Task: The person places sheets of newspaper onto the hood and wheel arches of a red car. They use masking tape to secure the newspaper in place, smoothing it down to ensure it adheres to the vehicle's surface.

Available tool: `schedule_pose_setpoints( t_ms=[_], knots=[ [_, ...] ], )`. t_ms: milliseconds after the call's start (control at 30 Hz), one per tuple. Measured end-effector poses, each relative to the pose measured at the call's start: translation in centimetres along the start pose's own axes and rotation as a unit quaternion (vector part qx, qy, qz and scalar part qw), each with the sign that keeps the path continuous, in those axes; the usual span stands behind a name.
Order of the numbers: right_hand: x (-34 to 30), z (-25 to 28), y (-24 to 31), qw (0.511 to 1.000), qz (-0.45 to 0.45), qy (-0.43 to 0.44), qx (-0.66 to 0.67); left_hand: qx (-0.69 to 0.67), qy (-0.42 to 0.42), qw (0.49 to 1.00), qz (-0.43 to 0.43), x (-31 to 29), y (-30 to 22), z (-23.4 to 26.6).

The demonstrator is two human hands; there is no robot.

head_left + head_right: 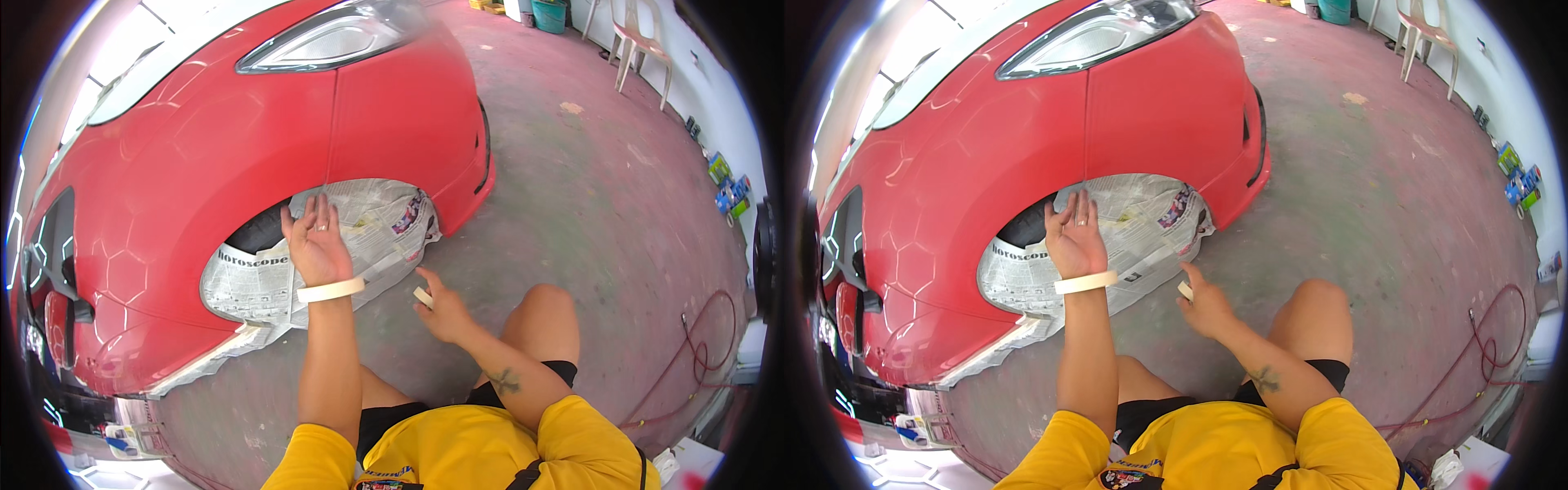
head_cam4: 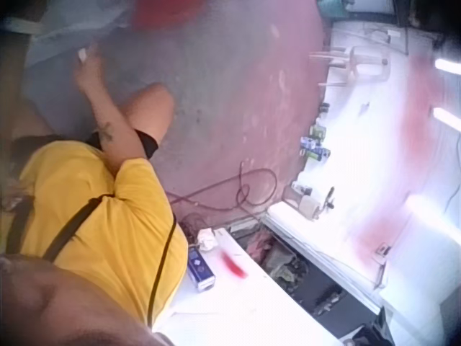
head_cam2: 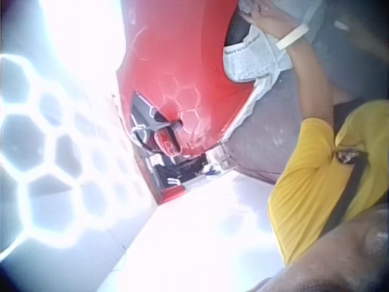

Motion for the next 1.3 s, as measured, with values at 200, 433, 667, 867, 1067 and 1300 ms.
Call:
schedule_pose_setpoints(
  t_ms=[200, 433, 667, 867, 1067, 1300],
  knots=[
    [-0.4, 1.0, 1.3, 0.999, 0.035, 0.001, -0.008, 0.046, 0.029, 0.989, 0.138, 1.0, 6.1, -0.6],
    [-0.5, 2.8, 1.9, 0.998, 0.059, -0.019, 0.0, 0.15, -0.004, 0.976, 0.158, -0.4, 13.2, -2.0],
    [-0.8, 4.6, 0.9, 0.999, 0.028, -0.024, -0.002, 0.219, 0.088, 0.967, 0.1, -0.5, 15.9, -2.8],
    [-1.2, 4.4, 1.2, 0.999, 0.018, -0.028, 0.021, 0.151, 0.086, 0.975, 0.137, -0.2, 15.4, -2.5],
    [1.4, 7.3, -1.2, 0.99, -0.015, -0.134, 0.046, 0.203, 0.092, 0.963, 0.15, -1.6, 13.8, 0.4],
    [2.4, 7.0, -1.0, 0.989, 0.037, -0.084, 0.116, 0.533, 0.26, 0.804, 0.038, -7.8, 10.2, 5.5]
  ],
)
Point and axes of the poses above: each hand's wrist, its own x-axis towards the middle knuckle, its own z-axis out of the back of the hand, y = z × x, the point moved 7 cm from there along x, towards the middle knuckle, and after that the axes turned 6 degrees about -y, right-handed, at the moved point
